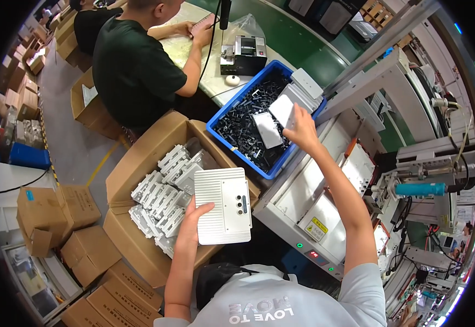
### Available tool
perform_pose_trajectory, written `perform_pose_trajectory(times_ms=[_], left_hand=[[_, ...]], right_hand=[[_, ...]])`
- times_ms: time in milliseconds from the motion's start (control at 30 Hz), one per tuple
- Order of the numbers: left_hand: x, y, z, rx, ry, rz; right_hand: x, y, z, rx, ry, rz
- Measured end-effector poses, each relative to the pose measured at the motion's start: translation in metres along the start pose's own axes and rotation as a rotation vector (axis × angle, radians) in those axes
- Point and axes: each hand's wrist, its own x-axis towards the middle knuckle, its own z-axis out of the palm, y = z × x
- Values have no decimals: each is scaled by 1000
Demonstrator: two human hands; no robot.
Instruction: Assembling small plastic components using an industrial jig and press machine.
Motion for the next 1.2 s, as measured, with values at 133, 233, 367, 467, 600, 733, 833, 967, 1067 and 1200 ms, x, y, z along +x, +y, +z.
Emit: perform_pose_trajectory(times_ms=[133, 233, 367, 467, 600, 733, 833, 967, 1067, 1200], left_hand=[[-18, 7, 17, 81, -42, -65], [-25, 16, 38, 186, -161, -138], [-32, 7, 66, 353, -430, -187], [-40, -4, 88, 492, -515, -208], [-52, -24, 115, 553, -600, -263], [-56, -51, 134, 622, -677, -291], [-65, -65, 156, 669, -722, -322], [-73, -86, 176, 685, -750, -425], [-74, -103, 185, 710, -773, -486], [-85, -127, 195, 506, -776, -579]], right_hand=[[-70, -69, -69, 258, -300, -572], [-138, -113, -112, 189, -551, -799], [-200, -115, -136, 10, -515, -1003], [-227, -101, -149, 30, -490, -963], [-268, -86, -169, -29, -451, -889], [-304, -74, -192, -69, -449, -834], [-331, -57, -196, 4, -437, -765], [-366, -38, -202, 40, -392, -706], [-393, -27, -204, -7, -371, -655], [-431, -24, -205, -41, -242, -541]])
